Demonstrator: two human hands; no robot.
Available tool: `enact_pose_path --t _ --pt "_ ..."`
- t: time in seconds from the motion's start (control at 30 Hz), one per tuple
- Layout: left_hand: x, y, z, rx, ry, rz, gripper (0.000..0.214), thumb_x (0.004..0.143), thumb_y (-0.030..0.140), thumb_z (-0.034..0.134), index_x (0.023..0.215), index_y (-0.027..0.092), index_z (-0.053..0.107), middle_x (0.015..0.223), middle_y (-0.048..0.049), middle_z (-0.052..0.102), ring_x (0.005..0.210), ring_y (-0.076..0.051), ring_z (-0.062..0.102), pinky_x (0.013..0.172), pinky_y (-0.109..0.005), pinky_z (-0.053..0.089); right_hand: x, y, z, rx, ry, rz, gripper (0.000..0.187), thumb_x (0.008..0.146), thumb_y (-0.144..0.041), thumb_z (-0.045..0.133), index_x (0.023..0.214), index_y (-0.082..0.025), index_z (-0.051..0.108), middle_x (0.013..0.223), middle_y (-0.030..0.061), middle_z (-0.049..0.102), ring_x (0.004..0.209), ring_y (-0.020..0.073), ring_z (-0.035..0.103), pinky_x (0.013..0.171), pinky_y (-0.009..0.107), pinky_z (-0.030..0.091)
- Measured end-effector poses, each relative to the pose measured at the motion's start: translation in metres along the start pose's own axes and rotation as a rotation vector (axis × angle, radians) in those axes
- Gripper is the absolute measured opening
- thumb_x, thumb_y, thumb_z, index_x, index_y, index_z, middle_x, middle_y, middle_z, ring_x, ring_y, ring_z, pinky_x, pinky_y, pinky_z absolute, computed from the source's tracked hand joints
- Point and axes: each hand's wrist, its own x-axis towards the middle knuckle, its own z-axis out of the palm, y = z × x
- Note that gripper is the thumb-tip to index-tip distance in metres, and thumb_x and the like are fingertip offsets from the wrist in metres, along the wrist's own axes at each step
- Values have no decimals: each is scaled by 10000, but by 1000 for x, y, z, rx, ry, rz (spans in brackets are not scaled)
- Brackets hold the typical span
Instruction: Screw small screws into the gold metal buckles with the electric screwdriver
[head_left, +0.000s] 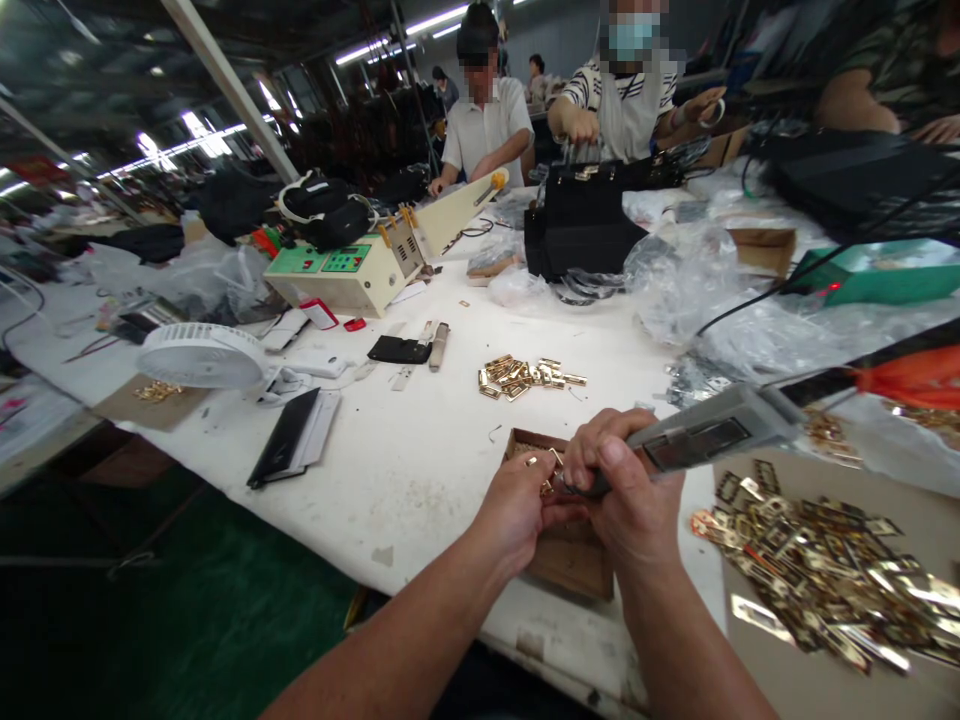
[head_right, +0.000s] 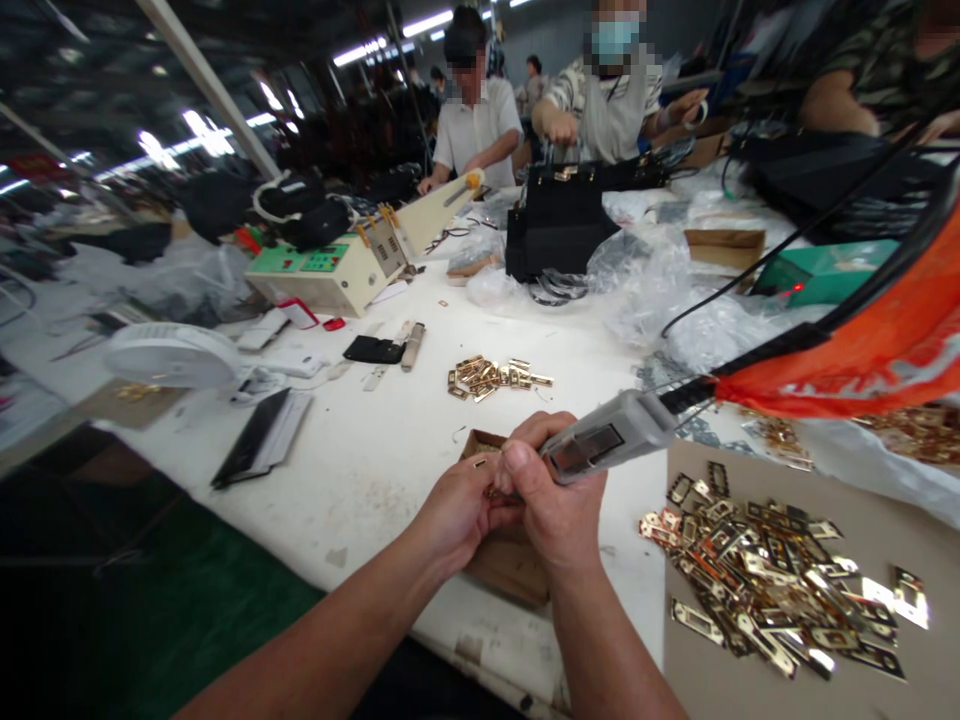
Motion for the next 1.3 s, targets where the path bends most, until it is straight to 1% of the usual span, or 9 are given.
enact_pose_path --t 0.17,0.3,0.6,0.77,0.87,1.0,1.1,1.2,1.3 --pt "-1 0 1 -10 1 6 96 791 209 653 735 162 591 730 -23 644 606 -132 614 565 -260 577 0 -1 2 20 5 6 219 903 -307 713 793 -232 538 680 -52 517 491 111 498 474 285 412" --pt "-1 0 -1 -9 -11 6 86 784 211 657 742 155 607 747 -32 654 616 -137 626 589 -274 591 0 -1 1 1 20 -2 225 906 -322 705 795 -233 531 671 -54 510 488 110 492 474 282 410" --pt "-3 2 2 -24 10 3 145 748 223 710 735 168 576 726 -18 634 600 -133 600 567 -269 574 -1 1 1 15 32 -6 230 901 -304 721 785 -222 541 678 -51 520 503 110 511 486 279 414" --pt "-4 2 3 -44 32 -8 140 757 186 682 687 164 562 664 -7 599 585 -122 575 546 -239 545 -3 3 3 -4 34 6 241 913 -273 710 755 -220 535 637 -55 517 479 107 500 469 273 405" --pt "-6 2 4 -54 47 -15 161 756 170 671 656 166 545 657 -10 593 587 -117 568 550 -229 534 -4 3 4 -36 17 25 256 910 -257 715 729 -213 538 619 -44 533 507 115 512 506 279 419" --pt "-6 2 5 -38 42 -17 189 792 204 677 658 163 549 661 -12 587 592 -115 563 561 -233 538 -4 3 3 -24 -10 48 262 907 -264 718 729 -216 532 611 -42 537 516 120 508 520 282 419" --pt "-3 1 2 7 17 -4 159 822 240 684 729 157 586 700 -14 601 624 -125 591 581 -244 550 -3 2 0 -31 -5 42 260 893 -293 733 733 -216 544 632 -33 546 546 128 524 540 287 433" --pt "1 0 -5 77 -28 15 216 852 354 708 829 161 615 757 -19 624 667 -154 646 638 -297 582 -1 0 -3 -33 8 20 252 874 -326 755 748 -216 566 639 -29 547 555 133 527 533 286 431" --pt "4 -1 -13 135 -13 31 301 842 443 737 881 172 614 799 -28 649 698 -183 681 690 -356 602 2 -1 -8 30 -12 36 237 860 -355 769 789 -215 592 654 -32 546 524 126 519 501 283 420"
